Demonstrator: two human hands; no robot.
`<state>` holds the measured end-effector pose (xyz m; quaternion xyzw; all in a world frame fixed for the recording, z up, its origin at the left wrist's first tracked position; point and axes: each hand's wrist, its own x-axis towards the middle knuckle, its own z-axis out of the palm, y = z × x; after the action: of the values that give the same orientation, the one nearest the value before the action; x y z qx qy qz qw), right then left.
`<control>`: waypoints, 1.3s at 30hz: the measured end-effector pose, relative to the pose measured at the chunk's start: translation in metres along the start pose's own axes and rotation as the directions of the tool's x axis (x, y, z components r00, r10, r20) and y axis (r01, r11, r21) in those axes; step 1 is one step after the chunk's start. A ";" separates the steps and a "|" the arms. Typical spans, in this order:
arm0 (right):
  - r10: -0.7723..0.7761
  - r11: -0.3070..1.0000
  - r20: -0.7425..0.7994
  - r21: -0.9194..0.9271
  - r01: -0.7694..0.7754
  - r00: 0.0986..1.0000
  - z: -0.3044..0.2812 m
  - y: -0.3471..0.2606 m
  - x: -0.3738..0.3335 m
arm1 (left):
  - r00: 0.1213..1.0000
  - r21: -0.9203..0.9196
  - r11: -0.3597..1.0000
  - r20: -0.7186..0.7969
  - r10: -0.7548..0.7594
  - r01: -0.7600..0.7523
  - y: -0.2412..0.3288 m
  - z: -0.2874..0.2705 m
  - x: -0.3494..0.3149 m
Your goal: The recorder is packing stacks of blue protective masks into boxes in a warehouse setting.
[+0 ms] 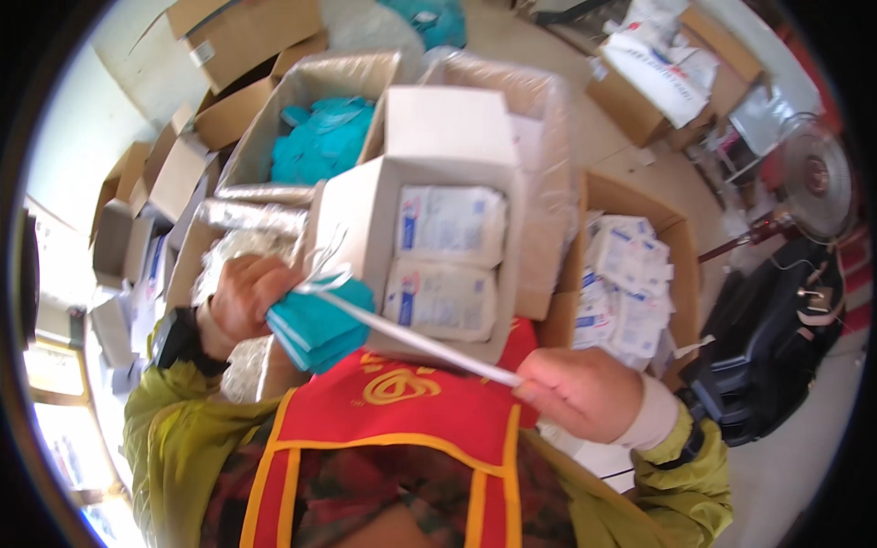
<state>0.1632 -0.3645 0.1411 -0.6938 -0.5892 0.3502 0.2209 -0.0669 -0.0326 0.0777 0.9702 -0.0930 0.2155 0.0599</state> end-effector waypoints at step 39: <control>-0.265 0.169 -0.097 0.975 0.145 0.959 0.073 0.024 0.153 | 0.613 -0.873 -0.342 0.065 -0.788 -0.347 0.004 0.022 0.107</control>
<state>0.1335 -0.2288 0.0415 -0.2943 -0.3327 0.6420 0.6249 0.0366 -0.0564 0.1042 0.3286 0.0531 0.3607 0.8713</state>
